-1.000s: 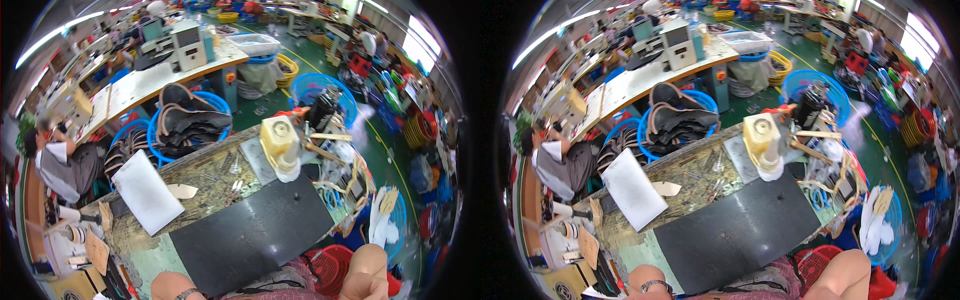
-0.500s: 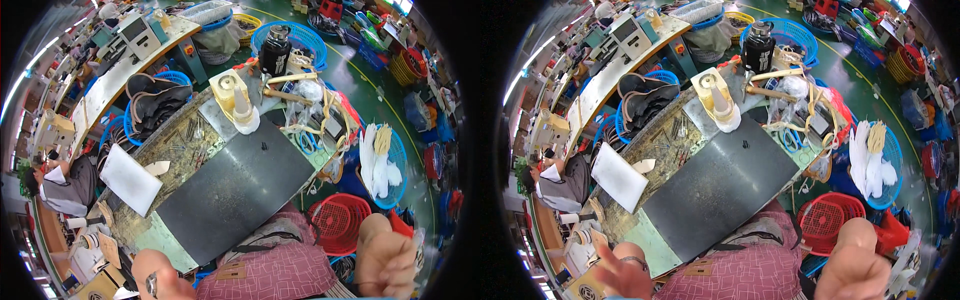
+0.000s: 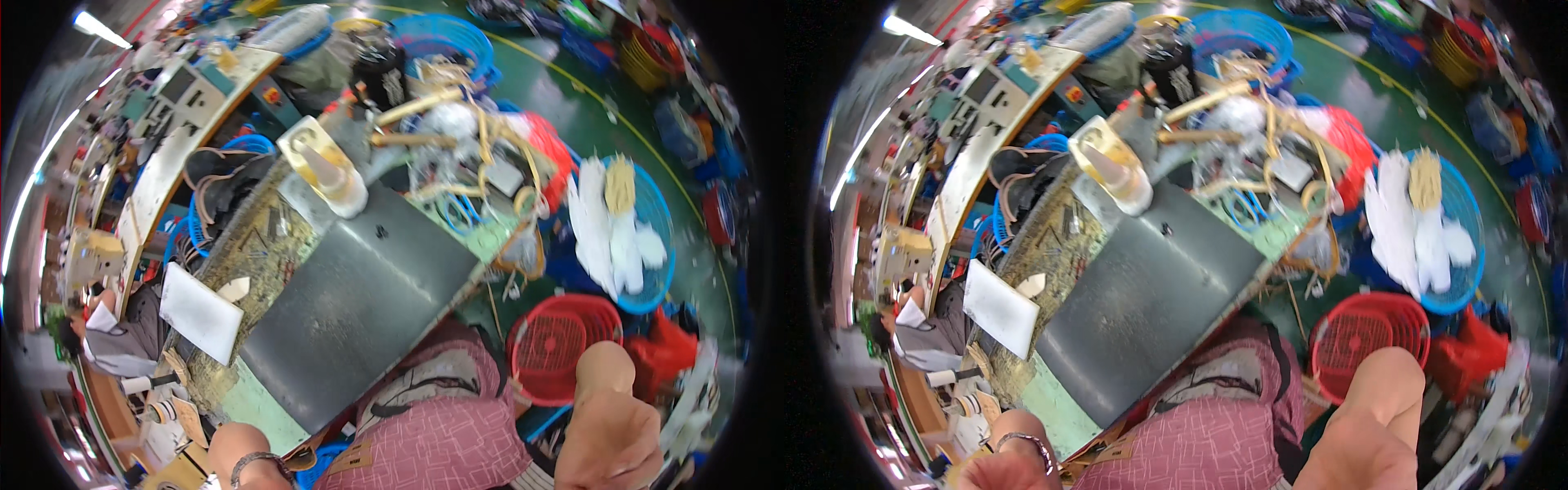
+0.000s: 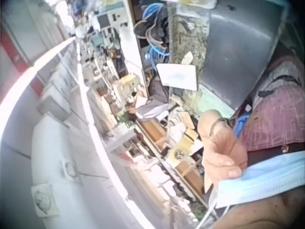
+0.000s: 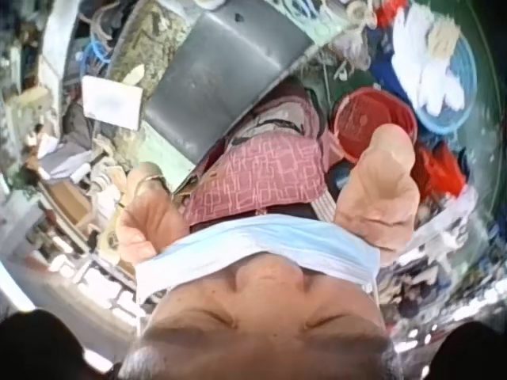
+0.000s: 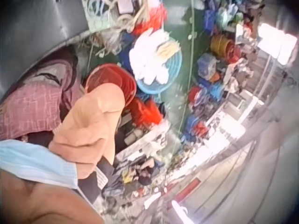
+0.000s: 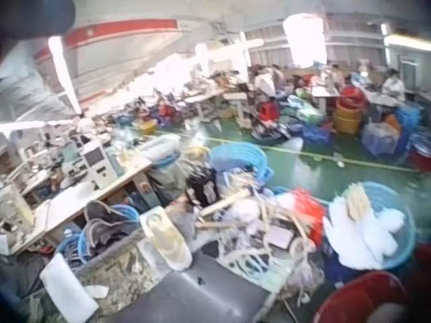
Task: The person attaches zipper sliders to black leather-like bag components on a workbench, aligning the zipper tape and securing the sliders by hand. After finishing the assembly, the person places the components into a blue basket and moves a red basket nearby.
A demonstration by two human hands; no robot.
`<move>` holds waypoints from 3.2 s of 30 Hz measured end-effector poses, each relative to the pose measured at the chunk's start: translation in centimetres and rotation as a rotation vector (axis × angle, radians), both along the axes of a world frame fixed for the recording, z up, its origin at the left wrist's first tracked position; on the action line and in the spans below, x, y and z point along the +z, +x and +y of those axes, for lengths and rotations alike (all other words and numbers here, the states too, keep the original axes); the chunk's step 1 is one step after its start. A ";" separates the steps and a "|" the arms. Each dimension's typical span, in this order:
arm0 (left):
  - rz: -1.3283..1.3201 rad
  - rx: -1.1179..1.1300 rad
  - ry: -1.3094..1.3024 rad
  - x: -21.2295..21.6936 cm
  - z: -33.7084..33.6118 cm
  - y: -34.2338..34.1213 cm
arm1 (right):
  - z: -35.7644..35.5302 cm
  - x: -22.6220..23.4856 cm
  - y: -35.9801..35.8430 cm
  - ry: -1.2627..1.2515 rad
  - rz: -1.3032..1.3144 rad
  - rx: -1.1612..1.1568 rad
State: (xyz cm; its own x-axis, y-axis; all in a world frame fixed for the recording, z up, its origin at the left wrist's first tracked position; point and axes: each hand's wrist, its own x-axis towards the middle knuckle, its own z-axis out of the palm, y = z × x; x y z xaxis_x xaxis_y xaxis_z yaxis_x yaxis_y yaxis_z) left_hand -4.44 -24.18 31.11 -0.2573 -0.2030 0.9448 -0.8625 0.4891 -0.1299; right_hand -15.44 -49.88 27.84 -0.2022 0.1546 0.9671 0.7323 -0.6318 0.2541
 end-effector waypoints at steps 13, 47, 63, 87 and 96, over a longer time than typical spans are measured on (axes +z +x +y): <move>-0.216 0.256 -0.256 1.5 -0.1 -3.3 | 2.8 2.6 -5.7 -0.058 0.127 -0.063; 1.757 -1.096 0.215 -4.2 -10.9 4.9 | -2.8 -32.8 25.1 -0.145 1.224 -0.696; 1.691 -1.657 1.126 -6.5 -19.4 -6.5 | -1.1 -40.5 -21.9 1.293 1.732 -1.152; 1.786 -0.581 2.571 -35.5 -44.6 -18.0 | 2.9 -74.0 -27.9 3.191 -1.320 -0.026; 1.078 -0.279 2.642 -48.0 -38.7 -19.4 | 0.9 -67.4 -30.4 2.769 -1.120 -0.003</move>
State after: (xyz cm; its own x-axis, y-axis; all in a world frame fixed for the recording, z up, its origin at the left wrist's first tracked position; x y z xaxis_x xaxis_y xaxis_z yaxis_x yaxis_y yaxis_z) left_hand -23.83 -62.85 -16.91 -0.3948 -0.3326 -0.8564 -0.2524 -0.8570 0.4492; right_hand -45.87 -48.97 -39.54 -0.3104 -0.1072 -0.9445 0.9489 -0.0949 -0.3011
